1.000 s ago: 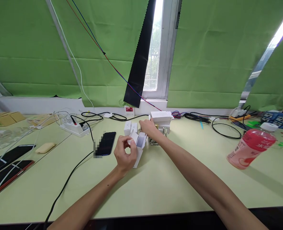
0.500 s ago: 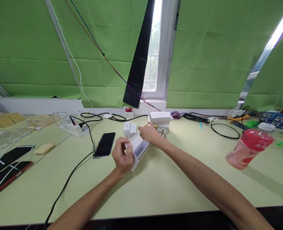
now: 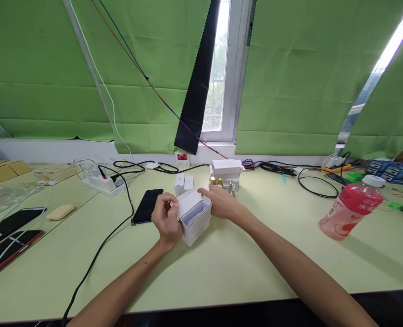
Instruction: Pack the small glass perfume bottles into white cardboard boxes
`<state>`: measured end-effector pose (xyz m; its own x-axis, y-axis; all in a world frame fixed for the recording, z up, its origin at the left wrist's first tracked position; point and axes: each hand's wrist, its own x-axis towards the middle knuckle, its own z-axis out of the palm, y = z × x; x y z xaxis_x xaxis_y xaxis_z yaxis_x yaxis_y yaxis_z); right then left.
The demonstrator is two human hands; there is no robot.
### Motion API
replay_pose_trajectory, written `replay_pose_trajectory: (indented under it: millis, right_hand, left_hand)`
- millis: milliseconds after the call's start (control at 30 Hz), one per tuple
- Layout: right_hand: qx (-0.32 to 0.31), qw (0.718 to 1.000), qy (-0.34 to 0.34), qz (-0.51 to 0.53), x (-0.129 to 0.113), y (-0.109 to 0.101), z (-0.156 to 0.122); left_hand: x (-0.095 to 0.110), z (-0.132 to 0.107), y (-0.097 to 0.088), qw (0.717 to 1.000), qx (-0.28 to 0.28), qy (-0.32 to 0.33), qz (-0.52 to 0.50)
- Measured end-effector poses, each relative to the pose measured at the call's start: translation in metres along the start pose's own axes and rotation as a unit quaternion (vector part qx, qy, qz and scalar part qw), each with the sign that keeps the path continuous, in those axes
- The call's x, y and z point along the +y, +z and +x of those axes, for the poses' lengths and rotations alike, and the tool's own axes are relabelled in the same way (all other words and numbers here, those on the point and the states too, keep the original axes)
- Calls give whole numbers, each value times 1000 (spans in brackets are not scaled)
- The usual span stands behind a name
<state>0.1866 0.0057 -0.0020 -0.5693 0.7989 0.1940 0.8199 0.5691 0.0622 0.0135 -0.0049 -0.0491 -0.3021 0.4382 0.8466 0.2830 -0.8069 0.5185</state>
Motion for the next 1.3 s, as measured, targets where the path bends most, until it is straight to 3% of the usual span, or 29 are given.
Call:
replay_pose_trajectory:
  millis: [233,433,600,867,1300]
  right_hand:
    - [-1,996,93,-3,-10,3,-32]
    - [5,988,156,19,-11,10,-54]
    - [31,977,200,63,-14,24,-61]
    - [66,973,192,106,-14,43,-59]
    - [149,956,173,183,-7,54,-61]
  left_hand:
    - [-1,4,1,999,41,-15,10]
    - [3,-5,5,999,-19,17,41]
    - [4,-13,8,996,-66,-10,58]
    - [0,-17,10,991,-111,-55,41]
    - [10,-12,14,973,-169,-155,35]
